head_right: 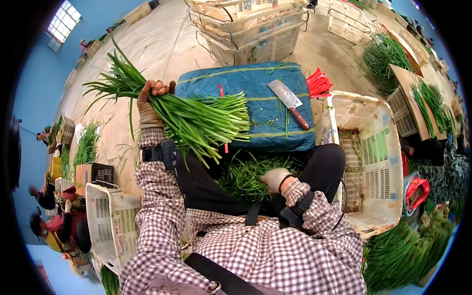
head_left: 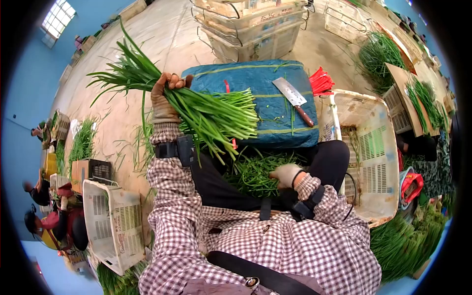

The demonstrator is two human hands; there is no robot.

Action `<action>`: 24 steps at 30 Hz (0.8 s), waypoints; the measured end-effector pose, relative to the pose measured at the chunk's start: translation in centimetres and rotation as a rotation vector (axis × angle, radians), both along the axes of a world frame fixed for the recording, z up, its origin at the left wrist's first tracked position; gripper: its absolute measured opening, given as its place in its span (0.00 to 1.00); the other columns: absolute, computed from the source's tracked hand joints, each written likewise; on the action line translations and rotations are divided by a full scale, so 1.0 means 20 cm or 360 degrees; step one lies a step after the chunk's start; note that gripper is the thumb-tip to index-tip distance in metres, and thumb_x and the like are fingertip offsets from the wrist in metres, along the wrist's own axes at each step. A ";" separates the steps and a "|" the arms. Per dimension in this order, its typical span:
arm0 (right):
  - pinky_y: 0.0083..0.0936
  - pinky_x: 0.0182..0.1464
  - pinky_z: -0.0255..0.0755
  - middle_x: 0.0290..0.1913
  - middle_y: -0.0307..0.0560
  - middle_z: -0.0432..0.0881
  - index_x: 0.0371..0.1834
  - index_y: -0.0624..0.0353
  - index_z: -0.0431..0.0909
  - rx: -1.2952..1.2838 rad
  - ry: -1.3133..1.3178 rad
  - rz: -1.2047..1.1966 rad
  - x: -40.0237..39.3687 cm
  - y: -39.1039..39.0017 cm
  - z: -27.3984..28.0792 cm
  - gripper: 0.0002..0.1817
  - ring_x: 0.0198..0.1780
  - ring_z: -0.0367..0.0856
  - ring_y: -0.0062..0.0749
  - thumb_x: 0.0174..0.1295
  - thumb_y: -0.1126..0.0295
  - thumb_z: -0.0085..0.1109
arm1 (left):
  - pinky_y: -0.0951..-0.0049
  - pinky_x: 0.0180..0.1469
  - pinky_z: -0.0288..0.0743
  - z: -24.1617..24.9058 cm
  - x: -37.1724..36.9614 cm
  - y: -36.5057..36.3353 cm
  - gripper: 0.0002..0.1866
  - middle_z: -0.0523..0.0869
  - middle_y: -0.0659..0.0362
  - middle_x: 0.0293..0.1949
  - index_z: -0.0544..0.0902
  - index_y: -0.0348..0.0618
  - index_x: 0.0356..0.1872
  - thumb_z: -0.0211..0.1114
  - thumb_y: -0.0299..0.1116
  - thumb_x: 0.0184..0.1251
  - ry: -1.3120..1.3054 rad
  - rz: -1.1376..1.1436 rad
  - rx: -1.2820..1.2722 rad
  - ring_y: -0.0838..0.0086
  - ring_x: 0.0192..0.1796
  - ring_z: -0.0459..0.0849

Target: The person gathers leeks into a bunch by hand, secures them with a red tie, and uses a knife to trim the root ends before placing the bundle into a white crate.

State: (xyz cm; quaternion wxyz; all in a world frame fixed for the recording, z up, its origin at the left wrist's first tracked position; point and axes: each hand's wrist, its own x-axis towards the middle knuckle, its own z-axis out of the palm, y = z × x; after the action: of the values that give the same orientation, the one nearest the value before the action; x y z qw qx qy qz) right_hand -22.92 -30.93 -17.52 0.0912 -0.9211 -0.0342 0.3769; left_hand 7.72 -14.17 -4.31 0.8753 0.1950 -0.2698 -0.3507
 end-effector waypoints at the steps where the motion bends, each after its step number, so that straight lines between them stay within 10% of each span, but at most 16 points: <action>1: 0.37 0.51 0.74 0.61 0.48 0.71 0.59 0.49 0.71 -0.0096 0.0050 -0.0019 -0.05 0.00 0.04 0.26 0.56 0.76 0.41 0.56 0.60 0.60 | 0.61 0.63 0.66 0.00 0.01 0.00 0.10 0.72 0.64 0.22 0.74 0.44 0.26 0.59 0.34 0.66 0.0035 0.0016 -0.0007 0.73 0.31 0.76; 9: 0.30 0.29 0.70 0.25 0.39 0.76 0.29 0.53 0.77 0.0466 -0.2326 -0.0453 0.13 0.08 0.67 0.10 0.27 0.77 0.37 0.51 0.61 0.64 | 0.56 0.56 0.71 0.00 0.00 -0.13 0.11 0.74 0.62 0.20 0.73 0.46 0.25 0.61 0.36 0.64 0.0294 0.0375 0.0137 0.69 0.28 0.77; 21: 0.34 0.25 0.69 0.25 0.40 0.77 0.27 0.53 0.76 0.0164 -0.2152 -0.0536 0.23 0.11 0.27 0.06 0.22 0.76 0.37 0.55 0.63 0.57 | 0.54 0.55 0.71 0.05 -0.06 -0.22 0.12 0.74 0.62 0.19 0.71 0.46 0.24 0.56 0.37 0.68 0.0339 0.0586 0.0239 0.69 0.25 0.74; 24: 0.36 0.30 0.71 0.29 0.43 0.79 0.29 0.52 0.78 0.0071 -0.1528 -0.0308 0.05 0.06 0.01 0.07 0.27 0.78 0.40 0.57 0.63 0.56 | 0.51 0.58 0.69 0.02 0.04 -0.12 0.12 0.74 0.63 0.18 0.70 0.46 0.23 0.56 0.35 0.67 0.0451 0.0518 0.0074 0.71 0.25 0.74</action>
State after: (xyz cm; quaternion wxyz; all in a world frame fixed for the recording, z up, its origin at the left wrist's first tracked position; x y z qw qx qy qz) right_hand -21.93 -29.75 -17.40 0.1193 -0.9876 0.0055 -0.1015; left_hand 8.52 -16.55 -4.00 0.9449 0.2048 -0.1009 -0.2348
